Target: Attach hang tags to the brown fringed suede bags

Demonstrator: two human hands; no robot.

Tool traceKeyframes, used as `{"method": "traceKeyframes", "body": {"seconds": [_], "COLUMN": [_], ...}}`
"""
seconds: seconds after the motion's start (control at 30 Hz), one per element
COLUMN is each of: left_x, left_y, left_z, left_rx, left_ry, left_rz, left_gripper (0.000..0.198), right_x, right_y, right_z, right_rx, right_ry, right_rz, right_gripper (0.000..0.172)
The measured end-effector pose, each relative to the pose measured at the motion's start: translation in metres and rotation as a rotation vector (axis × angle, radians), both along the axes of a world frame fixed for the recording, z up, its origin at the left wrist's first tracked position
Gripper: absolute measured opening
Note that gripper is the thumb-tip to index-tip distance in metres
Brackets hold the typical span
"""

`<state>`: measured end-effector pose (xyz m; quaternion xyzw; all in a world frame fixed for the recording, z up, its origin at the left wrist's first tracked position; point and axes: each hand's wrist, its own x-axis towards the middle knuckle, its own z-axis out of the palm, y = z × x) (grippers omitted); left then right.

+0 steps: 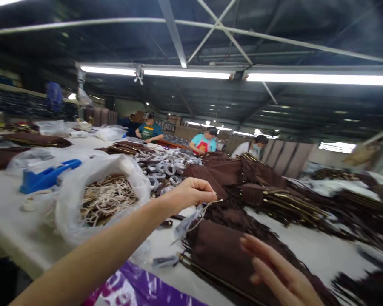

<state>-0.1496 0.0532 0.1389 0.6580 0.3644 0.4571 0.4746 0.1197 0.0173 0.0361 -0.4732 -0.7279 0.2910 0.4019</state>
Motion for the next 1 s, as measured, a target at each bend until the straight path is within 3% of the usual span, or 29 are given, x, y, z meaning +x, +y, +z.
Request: {"method": "traceKeyframes", "body": {"seconds": [0.1,0.2,0.37,0.57,0.67,0.77,0.87,1.0], "left_x": [0.042,0.074,0.09,0.061,0.062,0.091,0.14,0.21], "left_y": [0.002,-0.001,-0.007,-0.014,-0.02,-0.024,-0.022,-0.013], "left_z": [-0.025,-0.045,-0.064,-0.101,-0.11,-0.108,-0.103,-0.106], "left_rx": [-0.06,-0.092,0.024,0.31,0.333,0.42,0.549,0.633], "left_ry": [-0.026,-0.041,0.094,0.713,0.841,0.873,0.867,0.989], "left_rz": [-0.102,-0.184,-0.161,-0.099,-0.133,-0.263,-0.361,-0.322], "left_gripper": [0.024,0.025,0.019,0.012,0.015,0.019,0.021,0.018], "right_x": [-0.032,-0.047,0.001,0.075,0.101,0.124,0.141,0.147], "right_y": [-0.013,-0.013,-0.018,-0.051,-0.065,-0.071,-0.074,-0.078], "right_z": [0.012,0.018,0.01,-0.009,-0.018,-0.023,-0.027,-0.037], "right_rx": [-0.264,-0.373,-0.359,-0.305,-0.294,-0.285,-0.23,-0.171], "right_ry": [0.558,0.753,0.596,0.29,0.254,0.237,0.268,0.342], "right_rz": [0.131,0.196,0.096,-0.111,-0.234,-0.328,-0.411,-0.419], "right_gripper": [0.054,0.041,0.036,0.045,0.045,0.043,0.04,0.033]}}
